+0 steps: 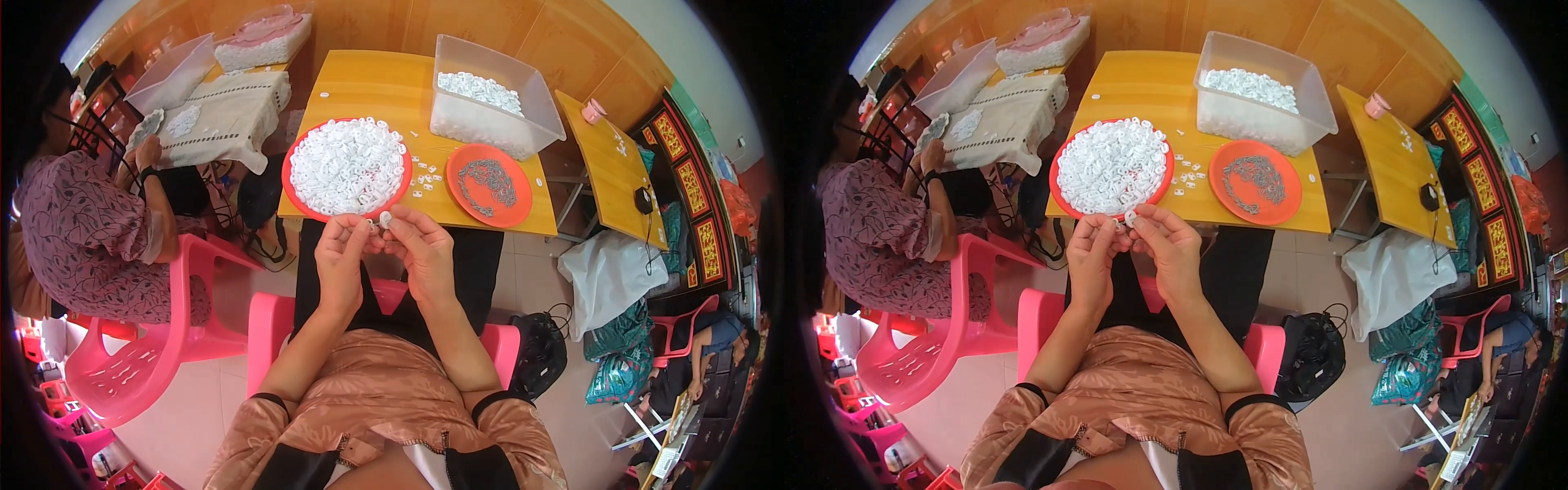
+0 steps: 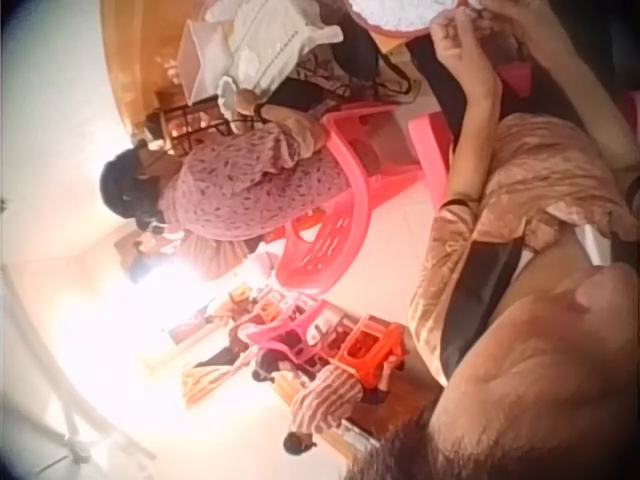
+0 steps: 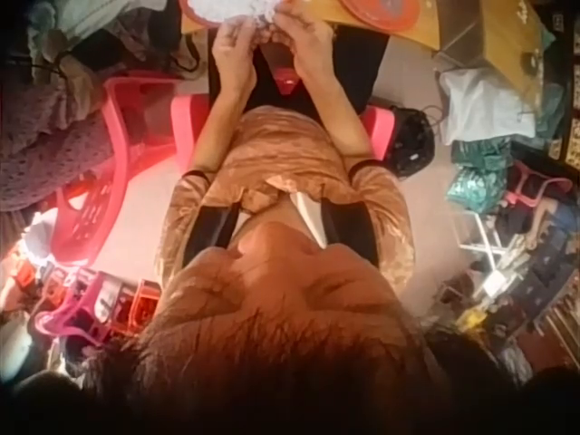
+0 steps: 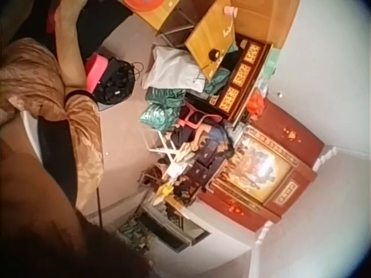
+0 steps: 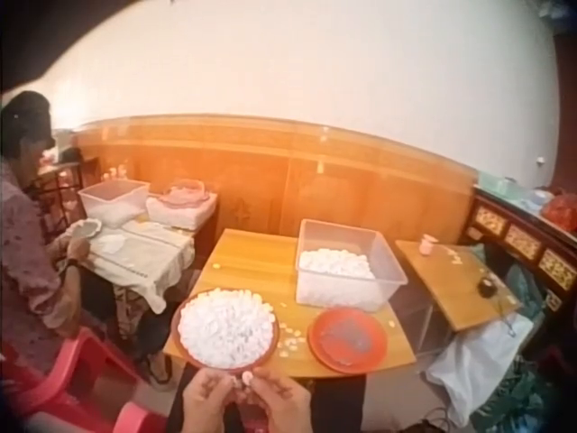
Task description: Manual assembly of small plastic components by inserting pins into circular bases.
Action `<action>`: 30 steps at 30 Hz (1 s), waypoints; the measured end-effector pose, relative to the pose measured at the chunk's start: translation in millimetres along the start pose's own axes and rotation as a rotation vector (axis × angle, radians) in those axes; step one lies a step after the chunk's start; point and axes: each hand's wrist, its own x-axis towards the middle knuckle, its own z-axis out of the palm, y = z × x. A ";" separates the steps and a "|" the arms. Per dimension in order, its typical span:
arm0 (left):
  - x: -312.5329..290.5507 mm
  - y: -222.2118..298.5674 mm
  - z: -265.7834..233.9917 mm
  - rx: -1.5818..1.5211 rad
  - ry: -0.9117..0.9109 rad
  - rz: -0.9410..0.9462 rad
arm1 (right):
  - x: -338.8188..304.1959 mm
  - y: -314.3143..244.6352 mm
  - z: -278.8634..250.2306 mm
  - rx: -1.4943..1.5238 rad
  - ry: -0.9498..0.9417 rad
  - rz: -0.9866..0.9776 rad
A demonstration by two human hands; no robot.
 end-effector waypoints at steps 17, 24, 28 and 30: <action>-1.0 -4.1 0.1 0.015 0.007 0.037 | -1.5 6.5 0.9 -0.204 -0.047 -0.205; -5.4 -4.6 3.3 0.046 -0.028 0.104 | -8.7 9.9 9.2 -0.452 -0.016 -0.389; -2.3 6.3 -1.0 0.091 -0.107 0.045 | -9.9 -4.9 9.9 -0.406 -0.067 -0.348; 1.9 10.3 -5.2 0.044 -0.213 -0.081 | -11.8 -12.6 9.4 -0.316 -0.101 -0.289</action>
